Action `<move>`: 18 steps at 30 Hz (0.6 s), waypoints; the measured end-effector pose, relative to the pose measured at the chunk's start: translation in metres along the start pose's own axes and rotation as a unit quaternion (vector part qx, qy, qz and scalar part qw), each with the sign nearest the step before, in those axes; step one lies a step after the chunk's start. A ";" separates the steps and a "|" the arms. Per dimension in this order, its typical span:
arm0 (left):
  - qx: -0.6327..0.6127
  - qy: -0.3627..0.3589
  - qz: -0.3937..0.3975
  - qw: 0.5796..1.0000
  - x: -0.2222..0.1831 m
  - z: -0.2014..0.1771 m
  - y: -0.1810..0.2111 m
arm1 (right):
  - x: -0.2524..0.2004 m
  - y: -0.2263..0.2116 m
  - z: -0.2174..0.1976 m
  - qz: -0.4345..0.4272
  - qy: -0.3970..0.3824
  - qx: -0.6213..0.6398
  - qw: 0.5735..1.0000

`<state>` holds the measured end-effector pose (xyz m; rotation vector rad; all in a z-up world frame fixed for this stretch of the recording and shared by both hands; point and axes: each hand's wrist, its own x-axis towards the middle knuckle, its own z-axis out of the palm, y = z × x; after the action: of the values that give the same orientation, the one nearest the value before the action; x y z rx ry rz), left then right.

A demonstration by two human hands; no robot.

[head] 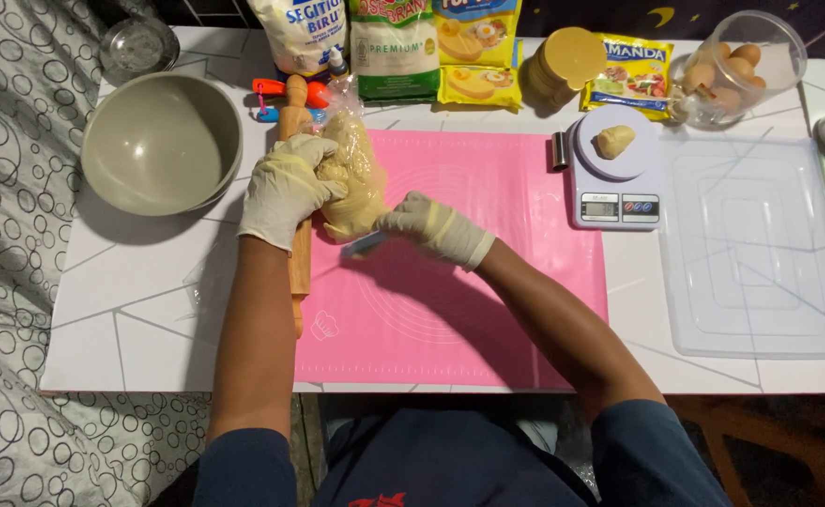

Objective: The person portions dough, wraps it in plastic film, and flattens it using a rolling pin on a silicone mat.

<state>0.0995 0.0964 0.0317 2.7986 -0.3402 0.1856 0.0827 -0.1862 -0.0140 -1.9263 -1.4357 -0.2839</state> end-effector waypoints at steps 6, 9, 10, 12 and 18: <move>0.002 0.012 0.008 1.000 -0.001 0.000 0.000 | 0.018 -0.007 -0.024 0.015 0.039 -0.018 0.999; -0.004 0.005 0.011 1.000 -0.006 -0.017 0.015 | 0.018 0.007 -0.003 -0.026 0.027 -0.072 0.997; -0.004 0.005 0.010 1.000 -0.006 -0.016 0.014 | 0.023 0.004 -0.003 -0.026 0.027 -0.071 0.997; -0.024 0.012 0.019 0.999 -0.005 -0.012 0.013 | 0.031 -0.002 -0.003 -0.050 0.017 -0.097 0.994; -0.015 0.011 0.029 0.999 -0.006 -0.008 0.009 | 0.042 -0.014 -0.002 -0.063 -0.007 -0.124 0.990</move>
<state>0.0903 0.0919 0.0411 2.7566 -0.4163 0.2237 0.0852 -0.1539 0.0166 -2.0381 -1.5971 -0.5321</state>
